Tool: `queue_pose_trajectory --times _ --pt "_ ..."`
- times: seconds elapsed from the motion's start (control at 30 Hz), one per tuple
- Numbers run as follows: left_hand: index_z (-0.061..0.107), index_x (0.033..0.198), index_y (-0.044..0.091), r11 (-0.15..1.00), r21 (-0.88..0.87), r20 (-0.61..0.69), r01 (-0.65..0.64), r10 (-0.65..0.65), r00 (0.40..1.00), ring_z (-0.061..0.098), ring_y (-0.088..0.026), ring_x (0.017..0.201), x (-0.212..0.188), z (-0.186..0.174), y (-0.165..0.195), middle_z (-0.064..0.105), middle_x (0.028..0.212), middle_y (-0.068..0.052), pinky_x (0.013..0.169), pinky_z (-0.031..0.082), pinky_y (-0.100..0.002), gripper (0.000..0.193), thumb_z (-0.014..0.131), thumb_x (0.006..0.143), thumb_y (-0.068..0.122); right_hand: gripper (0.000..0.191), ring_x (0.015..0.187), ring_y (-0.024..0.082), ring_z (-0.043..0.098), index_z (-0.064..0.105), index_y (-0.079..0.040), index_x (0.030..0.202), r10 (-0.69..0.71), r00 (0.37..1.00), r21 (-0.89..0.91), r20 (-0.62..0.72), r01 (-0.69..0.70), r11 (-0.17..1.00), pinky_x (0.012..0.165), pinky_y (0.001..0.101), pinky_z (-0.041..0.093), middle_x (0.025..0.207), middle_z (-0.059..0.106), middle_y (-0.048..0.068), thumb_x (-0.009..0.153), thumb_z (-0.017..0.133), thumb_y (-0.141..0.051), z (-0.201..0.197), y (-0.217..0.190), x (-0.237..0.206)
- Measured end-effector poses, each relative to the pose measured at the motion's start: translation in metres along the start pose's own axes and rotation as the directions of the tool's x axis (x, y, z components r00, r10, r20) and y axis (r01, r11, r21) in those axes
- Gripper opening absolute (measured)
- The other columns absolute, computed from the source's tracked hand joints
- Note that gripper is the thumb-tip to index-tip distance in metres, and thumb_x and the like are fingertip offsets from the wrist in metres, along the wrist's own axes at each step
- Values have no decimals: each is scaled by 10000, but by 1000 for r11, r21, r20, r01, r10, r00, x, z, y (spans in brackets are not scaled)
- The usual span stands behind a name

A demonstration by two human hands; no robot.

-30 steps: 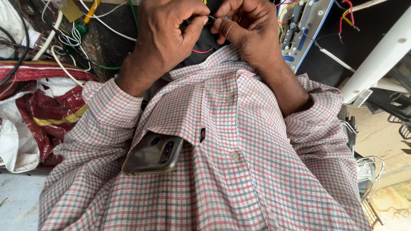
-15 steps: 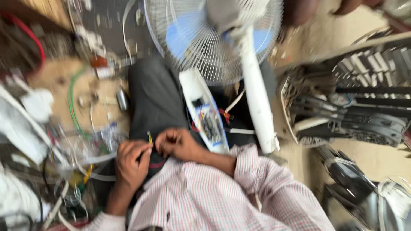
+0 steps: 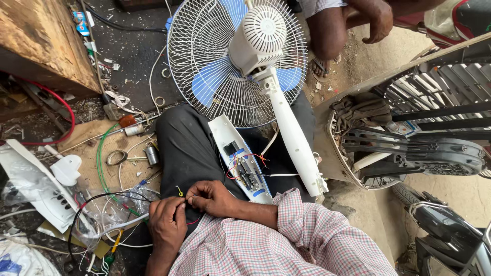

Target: The person sits on the ground with a disassembled pedestal fan across their lap and repairs its wiring. They twist wire ends together, connect wires to the fan's circuit board, and press the board into the fan's plastic housing while arranging the loose wires.

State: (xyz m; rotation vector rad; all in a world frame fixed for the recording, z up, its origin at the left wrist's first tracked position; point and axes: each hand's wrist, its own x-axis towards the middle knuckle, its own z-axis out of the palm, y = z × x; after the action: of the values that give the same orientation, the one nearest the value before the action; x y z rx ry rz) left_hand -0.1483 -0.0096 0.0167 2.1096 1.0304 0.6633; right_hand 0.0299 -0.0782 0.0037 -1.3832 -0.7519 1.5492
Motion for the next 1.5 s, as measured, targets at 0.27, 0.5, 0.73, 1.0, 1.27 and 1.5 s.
queue_pose_trajectory --times 0.27,0.5,0.73,1.0,1.27,1.5 --pt "665 980 70 998 60 85 33 -39 996 586 -290 953 -5 10 -11 688 972 -68 874 476 -431 97 658 883 64 78 782 59 627 688 5 1046 5 998 -149 -55 -13 989 700 247 550 888 697 18 997 658 -49 6 -9 -1" --pt "672 1003 63 998 -50 40 -24 26 999 594 -292 910 -4 9 -15 691 966 -71 814 481 -437 116 694 895 102 92 791 52 613 684 2 1079 10 1000 -88 -26 -12 996 700 238 536 900 698 15 1018 644 -55 6 -12 -5" --pt "644 946 61 998 -59 -87 -3 -2 996 623 -336 931 7 12 0 682 960 -108 872 473 -480 82 704 914 107 56 771 41 590 692 -32 1022 -138 989 -188 -45 127 974 661 236 508 851 668 0 981 704 -69 -2 -8 -3" --pt "625 987 34 998 -66 -4 -25 25 1000 565 -343 982 9 -1 8 630 986 -124 900 468 -481 53 670 1005 55 57 766 27 586 721 -13 997 -155 985 -297 -75 127 946 668 210 500 864 690 -20 954 756 -24 -15 -11 2" --pt "679 1041 64 988 -152 -57 -27 19 998 548 -265 1065 14 -3 5 623 1069 -62 938 477 -408 85 754 1008 87 69 673 31 598 721 -14 1077 -104 994 -139 -16 101 985 601 198 485 810 669 -7 1009 735 -16 -15 -26 3" --pt "649 996 73 996 -52 -48 -68 66 997 485 -274 1212 14 4 -1 581 1208 -73 1043 441 -433 137 780 956 72 74 740 35 594 734 -15 1051 -183 983 -241 -10 175 954 658 205 497 892 685 8 991 776 -3 -16 -24 7"
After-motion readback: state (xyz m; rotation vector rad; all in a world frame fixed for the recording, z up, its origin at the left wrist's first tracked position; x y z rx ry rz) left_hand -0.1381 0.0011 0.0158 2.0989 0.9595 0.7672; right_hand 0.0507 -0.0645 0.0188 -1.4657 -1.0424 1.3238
